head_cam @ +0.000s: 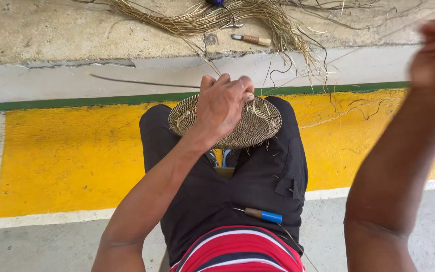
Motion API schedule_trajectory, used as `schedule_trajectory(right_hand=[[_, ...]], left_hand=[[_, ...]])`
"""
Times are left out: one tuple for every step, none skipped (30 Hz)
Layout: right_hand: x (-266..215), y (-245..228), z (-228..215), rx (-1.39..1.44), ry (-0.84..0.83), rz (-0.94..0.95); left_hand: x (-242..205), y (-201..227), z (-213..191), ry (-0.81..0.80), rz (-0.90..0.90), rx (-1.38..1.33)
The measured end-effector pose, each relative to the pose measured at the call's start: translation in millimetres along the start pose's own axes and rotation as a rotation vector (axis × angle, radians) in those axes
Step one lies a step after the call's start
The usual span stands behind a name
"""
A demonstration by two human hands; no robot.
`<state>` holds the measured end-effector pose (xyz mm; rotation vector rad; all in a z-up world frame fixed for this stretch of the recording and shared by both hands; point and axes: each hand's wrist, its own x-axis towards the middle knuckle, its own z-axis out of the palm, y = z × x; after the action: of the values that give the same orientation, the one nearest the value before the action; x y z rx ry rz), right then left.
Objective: The recorder is weaving a round basket or mat using natural fiber strips.
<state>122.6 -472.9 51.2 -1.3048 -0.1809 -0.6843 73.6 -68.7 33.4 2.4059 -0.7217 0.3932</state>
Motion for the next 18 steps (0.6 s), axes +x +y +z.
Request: schedule_trajectory(right_hand=[[-3, -3, 0, 0.087, -0.021, 0.038], [-5, -5, 0, 0.174, -0.043, 0.076], [-11, -7, -2, 0.258, -0.056, 0.123], [-16, -8, -4, 0.344, -0.069, 0.169], [-27, -10, -9, 0.428, -0.073, 0.216], [-37, -13, -14, 0.513, -0.075, 0.261], [-42, -16, -16, 0.601, -0.086, 0.294], [-47, -19, -18, 0.69, -0.097, 0.326], [-65, -20, 31, 0.692, -0.095, 0.325], [-85, -26, 78, 0.521, -0.33, 0.359], [-108, -35, 123, 0.346, -0.566, 0.384], [-120, -24, 133, 0.351, -0.566, 0.383], [-134, -13, 143, 0.165, -0.538, 0.519], [-149, -3, 154, -0.023, -0.507, 0.653], [-151, -4, 163, -0.018, -0.511, 0.65], [-153, -5, 173, -0.054, -0.487, 0.695], [-156, -7, 182, -0.093, -0.462, 0.737], [-155, -11, 183, -0.09, -0.464, 0.733]], left_hand=[[1, -8, 6, -0.02, -0.023, 0.013], [4, -16, 14, -0.039, -0.046, 0.025], [4, -19, 8, -0.046, -0.051, 0.022], [5, -22, 3, -0.032, -0.032, 0.0], [5, -23, -1, -0.025, -0.01, -0.023], [2, -22, -1, -0.039, -0.012, -0.028], [4, -22, -1, -0.02, -0.008, -0.061], [6, -21, -2, 0.0, -0.003, -0.094], [6, -19, -4, -0.003, -0.002, -0.093], [5, -16, -7, 0.012, -0.007, -0.116], [6, -14, -9, 0.028, -0.013, -0.135], [5, -12, -11, 0.028, -0.013, -0.131], [2, -11, -14, 0.043, 0.017, -0.158], [0, -10, -17, 0.058, 0.047, -0.186], [-1, -9, -18, 0.06, 0.046, -0.179], [-2, -8, -20, 0.081, 0.069, -0.189], [-3, -6, -20, 0.103, 0.096, -0.201], [-2, -7, -19, 0.106, 0.098, -0.196]])
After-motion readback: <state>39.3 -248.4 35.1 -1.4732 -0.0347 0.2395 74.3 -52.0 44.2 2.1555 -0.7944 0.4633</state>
